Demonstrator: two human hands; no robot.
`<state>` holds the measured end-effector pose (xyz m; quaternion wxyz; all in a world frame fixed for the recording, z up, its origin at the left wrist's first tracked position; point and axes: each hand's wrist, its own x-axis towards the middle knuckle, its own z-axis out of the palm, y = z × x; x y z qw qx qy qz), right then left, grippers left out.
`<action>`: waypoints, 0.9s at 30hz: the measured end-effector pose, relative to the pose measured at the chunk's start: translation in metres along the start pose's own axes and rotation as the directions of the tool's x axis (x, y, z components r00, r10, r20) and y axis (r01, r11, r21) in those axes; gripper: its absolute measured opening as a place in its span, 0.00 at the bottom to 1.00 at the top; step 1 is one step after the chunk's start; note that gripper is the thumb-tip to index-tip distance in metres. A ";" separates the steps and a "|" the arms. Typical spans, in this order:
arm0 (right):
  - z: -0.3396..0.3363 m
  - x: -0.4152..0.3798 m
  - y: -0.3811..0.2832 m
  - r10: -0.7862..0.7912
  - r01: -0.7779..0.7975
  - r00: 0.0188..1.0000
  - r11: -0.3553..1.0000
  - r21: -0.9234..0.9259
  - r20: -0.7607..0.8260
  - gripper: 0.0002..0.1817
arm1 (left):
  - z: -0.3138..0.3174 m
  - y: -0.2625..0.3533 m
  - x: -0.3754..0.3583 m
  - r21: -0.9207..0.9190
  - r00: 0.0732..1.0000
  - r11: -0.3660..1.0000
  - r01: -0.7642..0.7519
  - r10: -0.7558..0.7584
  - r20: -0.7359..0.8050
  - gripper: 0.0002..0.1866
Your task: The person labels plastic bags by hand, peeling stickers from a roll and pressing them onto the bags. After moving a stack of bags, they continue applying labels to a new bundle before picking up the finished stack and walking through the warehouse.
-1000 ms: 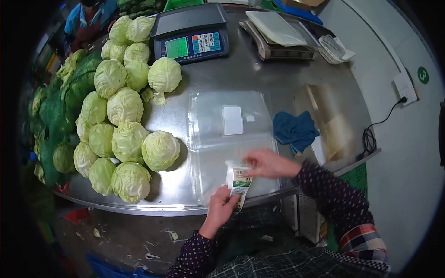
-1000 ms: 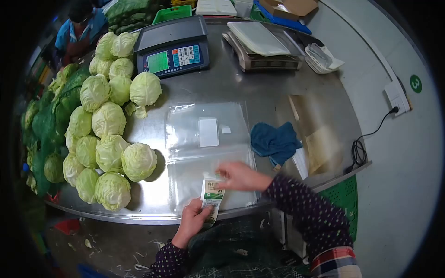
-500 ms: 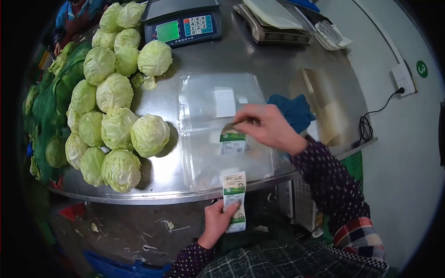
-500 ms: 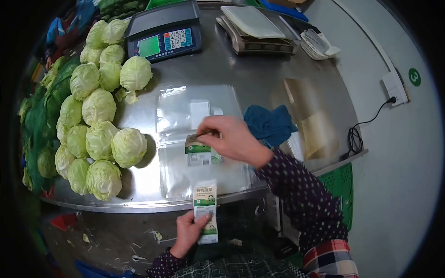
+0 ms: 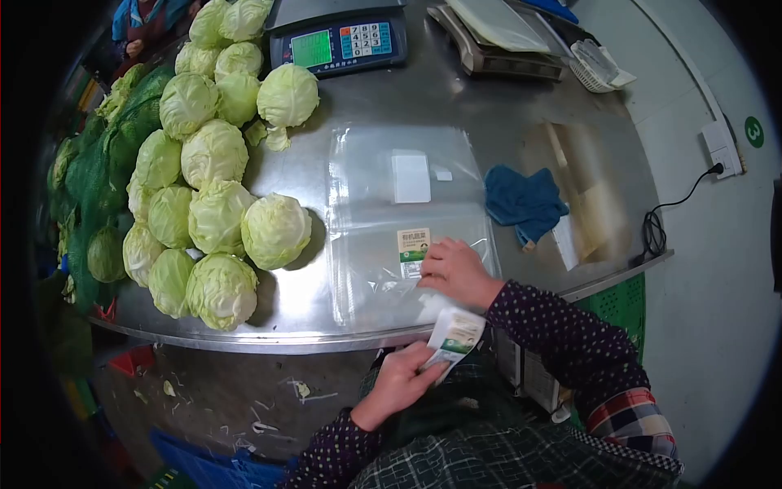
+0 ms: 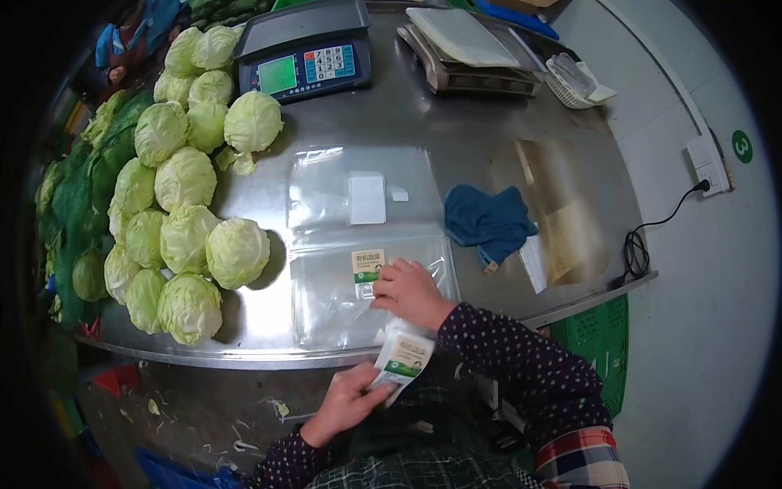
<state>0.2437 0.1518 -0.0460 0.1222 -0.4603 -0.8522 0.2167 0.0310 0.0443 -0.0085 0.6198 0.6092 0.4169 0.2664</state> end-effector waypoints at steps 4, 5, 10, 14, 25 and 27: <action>-0.007 0.006 0.009 0.014 -0.019 0.999 0.994 0.111 0.045 0.08 | -0.017 -0.010 0.039 0.243 0.986 0.962 -0.121 0.144 -0.081 0.09; -0.009 0.006 0.012 -0.007 -0.006 0.994 0.993 0.121 0.110 0.07 | -0.019 -0.015 0.048 0.264 0.986 0.960 -0.095 0.128 -0.110 0.09; -0.071 0.052 0.012 0.274 -0.265 0.961 0.858 0.440 0.043 0.09 | -0.013 -0.037 0.050 0.285 0.982 0.952 -0.111 0.148 -0.114 0.10; -0.163 0.067 -0.020 0.316 0.003 0.740 0.881 0.473 -0.594 0.12 | -0.020 -0.019 0.054 0.180 0.994 0.981 0.070 -0.052 -0.100 0.10; -0.036 -0.016 -0.049 0.102 -0.081 0.995 0.836 0.543 -0.010 0.10 | -0.019 -0.005 0.047 0.056 0.959 0.982 -0.179 0.187 -0.214 0.07; -0.031 -0.018 -0.053 0.024 0.024 0.994 0.904 0.428 -0.107 0.09 | -0.020 -0.010 0.038 -0.035 0.965 0.984 0.175 -0.179 -0.192 0.06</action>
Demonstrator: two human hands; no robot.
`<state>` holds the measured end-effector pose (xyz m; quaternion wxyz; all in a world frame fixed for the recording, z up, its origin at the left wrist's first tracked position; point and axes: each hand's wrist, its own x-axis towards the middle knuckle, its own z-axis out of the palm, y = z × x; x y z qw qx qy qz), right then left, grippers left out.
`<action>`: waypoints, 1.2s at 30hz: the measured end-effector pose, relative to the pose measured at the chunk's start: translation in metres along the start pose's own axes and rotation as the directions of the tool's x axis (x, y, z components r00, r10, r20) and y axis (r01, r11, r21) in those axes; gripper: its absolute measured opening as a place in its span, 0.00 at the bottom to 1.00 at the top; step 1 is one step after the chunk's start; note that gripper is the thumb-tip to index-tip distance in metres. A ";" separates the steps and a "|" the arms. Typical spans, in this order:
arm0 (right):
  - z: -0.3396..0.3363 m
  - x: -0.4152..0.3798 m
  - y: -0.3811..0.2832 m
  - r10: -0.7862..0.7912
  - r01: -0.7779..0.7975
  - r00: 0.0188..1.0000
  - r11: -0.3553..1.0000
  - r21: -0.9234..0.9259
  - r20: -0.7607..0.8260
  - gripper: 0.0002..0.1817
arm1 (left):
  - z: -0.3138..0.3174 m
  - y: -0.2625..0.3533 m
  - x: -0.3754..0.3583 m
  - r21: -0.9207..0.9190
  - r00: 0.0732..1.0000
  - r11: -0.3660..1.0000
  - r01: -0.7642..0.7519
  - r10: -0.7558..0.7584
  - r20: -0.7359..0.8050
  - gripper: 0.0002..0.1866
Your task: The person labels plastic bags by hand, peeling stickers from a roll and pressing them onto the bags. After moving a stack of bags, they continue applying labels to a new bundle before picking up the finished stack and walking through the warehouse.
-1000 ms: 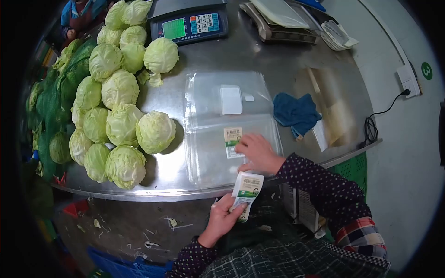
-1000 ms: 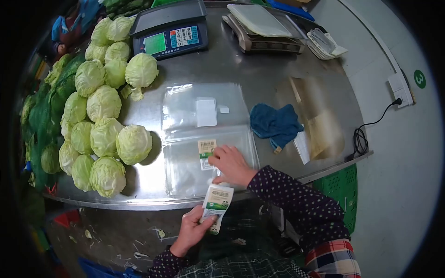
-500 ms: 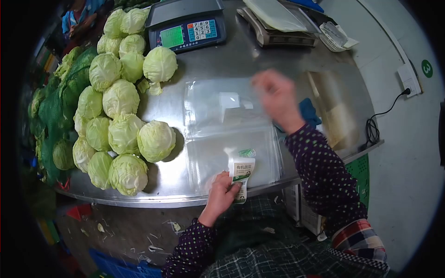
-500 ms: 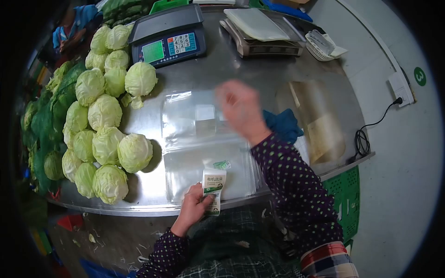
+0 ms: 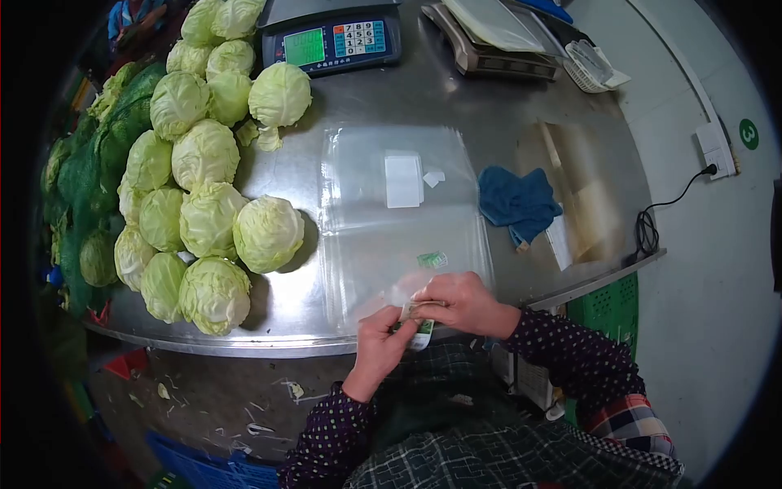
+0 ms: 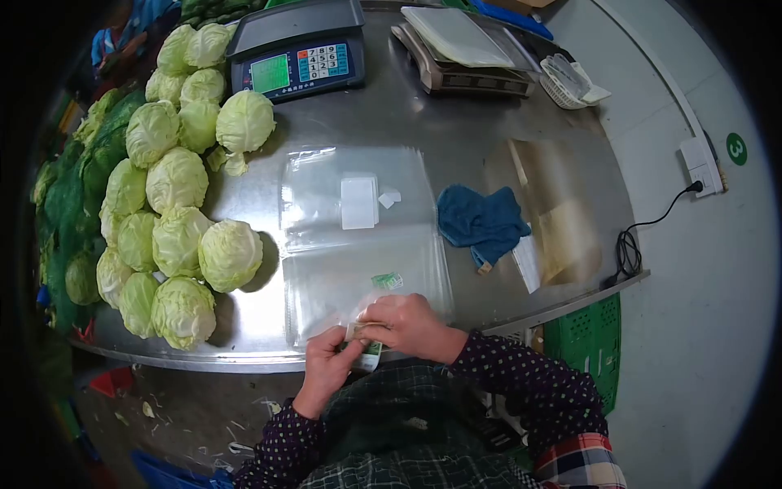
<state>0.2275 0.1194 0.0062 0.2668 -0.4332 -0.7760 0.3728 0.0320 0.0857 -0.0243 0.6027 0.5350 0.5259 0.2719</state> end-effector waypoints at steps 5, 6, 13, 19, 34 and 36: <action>-0.041 0.043 -0.005 0.004 -0.007 0.994 0.999 -0.033 -0.110 0.08 | 0.005 -0.001 -0.038 -0.085 0.984 0.991 0.108 -0.118 -0.131 0.09; -0.059 0.062 -0.011 0.112 -0.106 0.986 0.993 0.057 -0.127 0.10 | 0.005 0.000 -0.048 -0.196 0.981 0.978 0.076 -0.108 -0.160 0.09; 0.008 0.067 0.059 0.058 -0.055 0.998 0.896 -0.440 -0.008 0.31 | 0.015 -0.016 -0.063 -0.235 0.994 0.966 0.103 -0.106 0.003 0.13; 0.008 0.026 0.051 0.012 0.060 0.990 0.860 -0.506 0.138 0.25 | 0.004 -0.012 -0.056 -0.250 0.997 0.968 -0.038 0.055 0.063 0.12; -0.015 0.055 0.059 0.156 -0.094 0.976 0.931 -0.354 0.150 0.10 | 0.005 -0.020 0.009 0.326 0.942 0.884 -0.336 0.319 0.106 0.08; -0.082 0.098 0.020 0.017 -0.062 0.987 0.959 -0.277 -0.160 0.09 | 0.007 -0.012 0.007 0.308 0.952 0.901 -0.306 0.293 0.089 0.09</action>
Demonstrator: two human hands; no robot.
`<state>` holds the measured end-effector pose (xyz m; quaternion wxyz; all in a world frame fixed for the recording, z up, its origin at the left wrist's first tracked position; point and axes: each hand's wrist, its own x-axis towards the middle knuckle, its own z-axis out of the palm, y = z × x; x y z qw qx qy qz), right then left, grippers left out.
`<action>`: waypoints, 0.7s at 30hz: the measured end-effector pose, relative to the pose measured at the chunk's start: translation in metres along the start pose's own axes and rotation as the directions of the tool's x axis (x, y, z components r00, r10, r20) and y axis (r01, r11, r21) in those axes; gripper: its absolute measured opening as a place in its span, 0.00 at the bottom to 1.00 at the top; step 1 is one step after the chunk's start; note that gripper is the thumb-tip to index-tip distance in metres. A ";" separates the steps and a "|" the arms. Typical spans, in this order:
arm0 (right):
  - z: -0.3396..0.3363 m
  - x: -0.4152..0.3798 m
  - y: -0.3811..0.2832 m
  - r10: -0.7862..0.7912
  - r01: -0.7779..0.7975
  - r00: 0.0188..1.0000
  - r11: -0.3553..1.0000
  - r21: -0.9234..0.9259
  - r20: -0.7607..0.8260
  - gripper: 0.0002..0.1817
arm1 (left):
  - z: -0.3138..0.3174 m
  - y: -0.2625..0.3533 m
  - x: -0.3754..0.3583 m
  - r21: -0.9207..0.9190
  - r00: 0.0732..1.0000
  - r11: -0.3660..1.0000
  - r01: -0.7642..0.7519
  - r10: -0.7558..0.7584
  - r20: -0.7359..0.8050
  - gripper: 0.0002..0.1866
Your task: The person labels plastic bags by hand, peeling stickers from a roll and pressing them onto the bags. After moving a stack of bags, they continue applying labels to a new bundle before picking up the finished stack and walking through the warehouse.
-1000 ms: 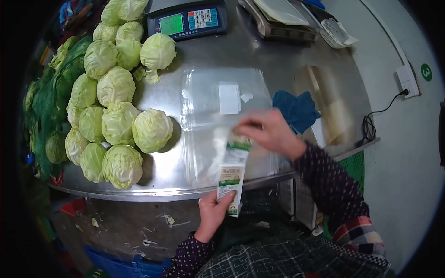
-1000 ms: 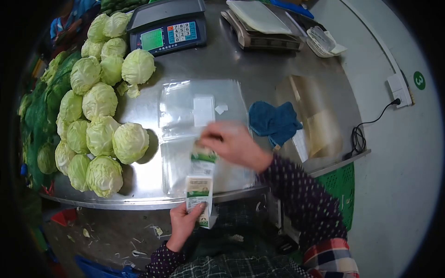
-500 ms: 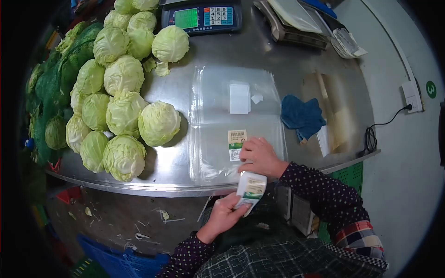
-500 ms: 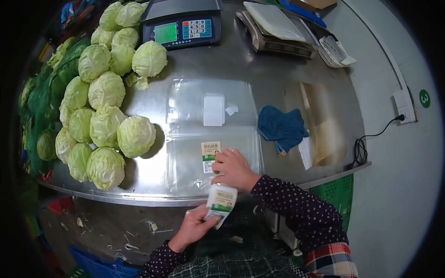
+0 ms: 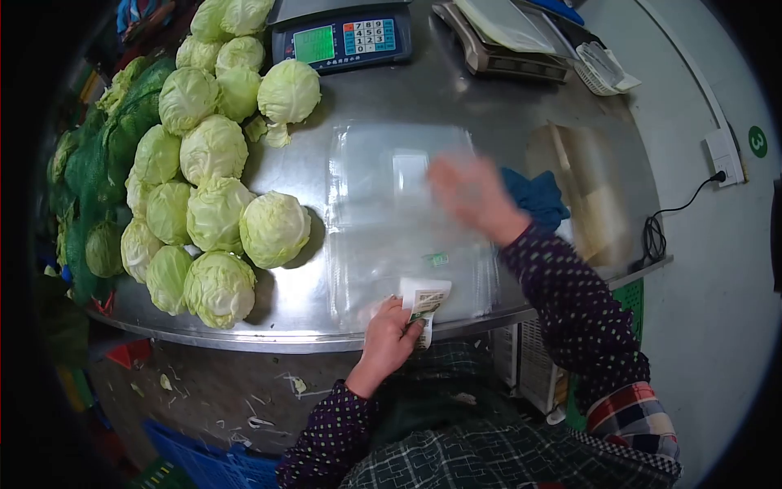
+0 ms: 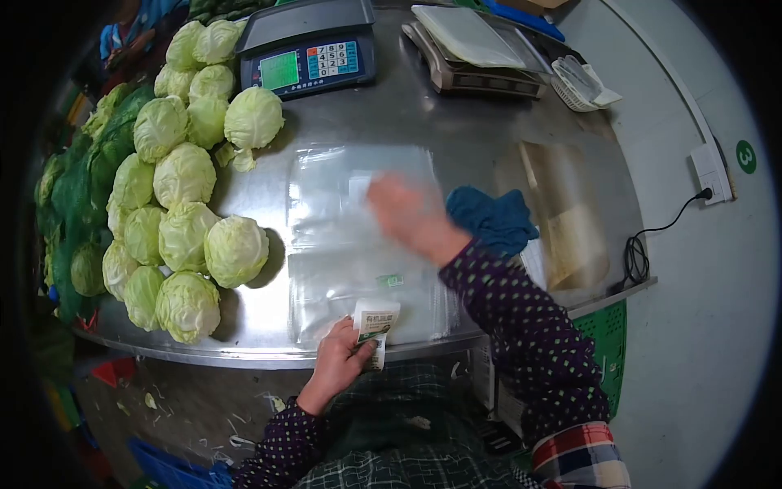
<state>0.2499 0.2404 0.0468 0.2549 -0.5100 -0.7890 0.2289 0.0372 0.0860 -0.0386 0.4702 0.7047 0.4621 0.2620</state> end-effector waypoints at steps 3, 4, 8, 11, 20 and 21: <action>-0.049 0.015 -0.047 0.106 -0.059 0.816 0.993 0.101 -0.568 0.10 | -0.003 0.004 0.000 -0.068 0.994 0.992 0.108 -0.108 0.004 0.10; -0.036 -0.002 -0.038 -0.036 0.063 0.959 0.994 0.087 -0.279 0.10 | -0.005 0.004 0.002 -0.121 0.983 0.976 0.183 -0.183 0.010 0.10; 0.034 -0.079 -0.021 -0.060 0.014 0.969 0.982 0.190 0.240 0.10 | -0.009 0.008 0.000 -0.144 0.977 0.967 0.208 -0.214 -0.021 0.09; 0.036 -0.100 -0.042 0.074 -0.220 0.924 0.904 0.366 0.374 0.10 | -0.003 0.011 -0.013 -0.178 0.972 0.981 0.076 -0.113 -0.208 0.10; 0.036 -0.101 -0.053 -0.229 0.203 0.960 0.966 0.162 0.163 0.08 | 0.000 0.016 -0.036 -0.446 0.922 0.838 0.313 -0.381 -0.069 0.09; 0.028 -0.097 -0.055 -0.322 0.324 0.928 0.946 0.020 0.188 0.07 | 0.002 0.015 -0.041 -0.500 0.891 0.787 0.362 -0.450 -0.063 0.10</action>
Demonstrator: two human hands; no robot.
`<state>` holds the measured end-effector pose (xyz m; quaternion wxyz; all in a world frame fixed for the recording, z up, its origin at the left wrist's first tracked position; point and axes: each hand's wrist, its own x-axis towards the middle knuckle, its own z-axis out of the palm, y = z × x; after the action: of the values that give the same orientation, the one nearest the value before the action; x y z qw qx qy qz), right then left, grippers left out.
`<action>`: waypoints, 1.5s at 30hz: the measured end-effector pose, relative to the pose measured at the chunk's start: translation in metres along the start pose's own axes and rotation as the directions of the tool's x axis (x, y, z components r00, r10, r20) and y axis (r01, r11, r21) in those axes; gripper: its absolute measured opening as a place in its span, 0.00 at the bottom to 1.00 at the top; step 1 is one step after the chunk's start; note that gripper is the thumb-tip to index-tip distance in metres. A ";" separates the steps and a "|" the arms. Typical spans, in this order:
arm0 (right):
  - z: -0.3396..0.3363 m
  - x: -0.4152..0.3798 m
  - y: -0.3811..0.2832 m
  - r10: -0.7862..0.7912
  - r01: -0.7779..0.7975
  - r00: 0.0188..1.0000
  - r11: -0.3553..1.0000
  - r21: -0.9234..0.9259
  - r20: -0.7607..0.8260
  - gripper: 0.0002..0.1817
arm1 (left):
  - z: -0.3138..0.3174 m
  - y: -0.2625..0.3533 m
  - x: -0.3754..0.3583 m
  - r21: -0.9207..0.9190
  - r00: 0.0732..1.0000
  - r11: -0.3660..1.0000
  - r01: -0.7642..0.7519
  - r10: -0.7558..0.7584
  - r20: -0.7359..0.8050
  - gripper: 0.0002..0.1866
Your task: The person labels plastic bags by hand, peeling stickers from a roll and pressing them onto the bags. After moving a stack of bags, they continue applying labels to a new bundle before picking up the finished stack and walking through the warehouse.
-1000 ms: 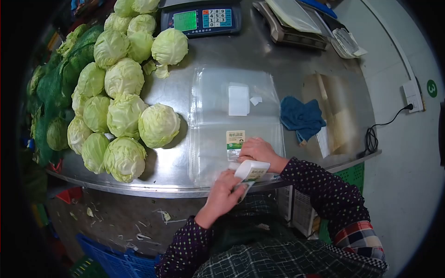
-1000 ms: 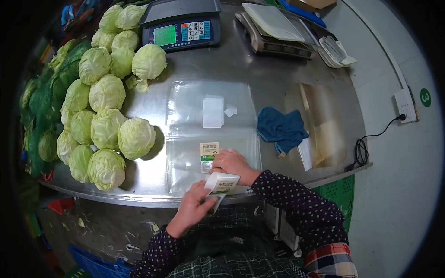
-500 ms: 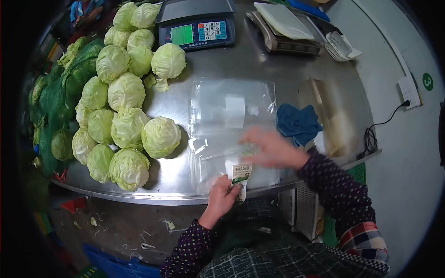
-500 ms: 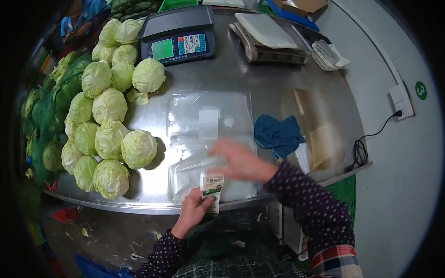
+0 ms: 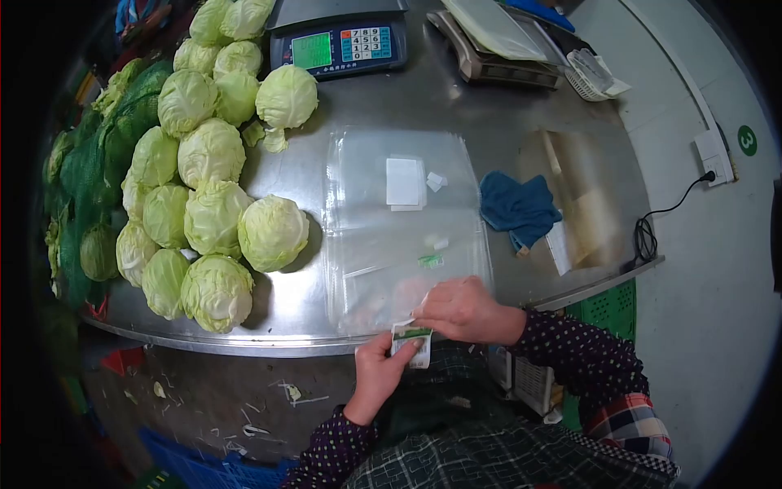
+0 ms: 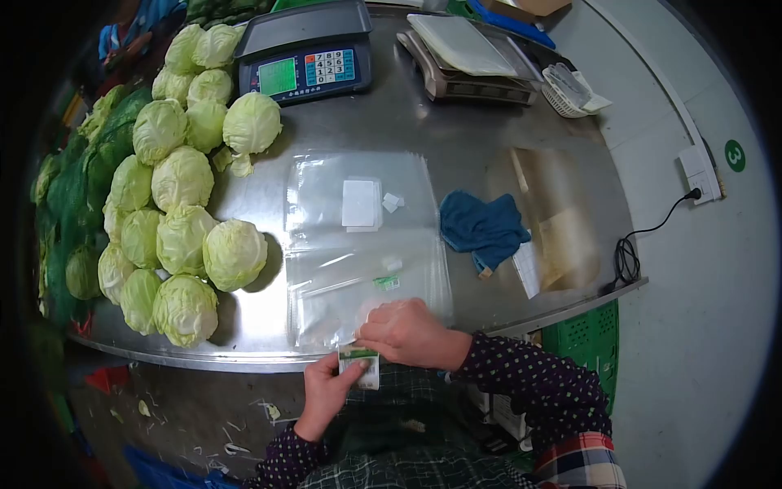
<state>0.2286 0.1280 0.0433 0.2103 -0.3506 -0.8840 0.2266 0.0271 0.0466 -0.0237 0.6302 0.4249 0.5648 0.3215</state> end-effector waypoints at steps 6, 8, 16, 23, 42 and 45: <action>-0.047 0.003 0.095 0.760 -0.248 0.557 0.537 0.806 -0.335 0.04 | -0.004 -0.015 -0.024 0.044 0.994 0.999 -0.029 0.024 0.109 0.11; -0.020 -0.013 0.138 0.823 -0.330 0.549 0.373 0.867 -0.145 0.04 | -0.003 -0.006 -0.019 0.121 0.964 0.970 -0.211 0.186 0.188 0.10; -0.063 -0.057 0.050 0.477 -0.595 0.803 0.618 0.514 0.357 0.04 | -0.014 0.019 -0.024 0.178 0.914 0.941 -0.289 0.216 0.344 0.10; -0.084 0.013 0.040 0.661 -0.459 0.750 0.526 0.716 -0.005 0.13 | -0.007 0.033 -0.001 0.268 0.735 0.705 -0.657 0.519 0.436 0.10; 0.065 -0.003 0.059 0.247 -0.229 0.966 0.956 -0.181 0.082 0.14 | -0.009 0.024 0.005 0.248 0.700 0.749 -0.614 0.372 0.610 0.11; 0.071 -0.005 0.082 0.252 -0.245 0.963 0.966 -0.081 0.100 0.13 | -0.013 0.006 0.036 0.483 0.813 0.670 -0.564 0.349 0.466 0.11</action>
<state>0.2372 0.1599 -0.0604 0.1193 -0.4527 -0.8505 0.2398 0.0206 0.0830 -0.0344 0.4453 0.7794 0.3940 0.1976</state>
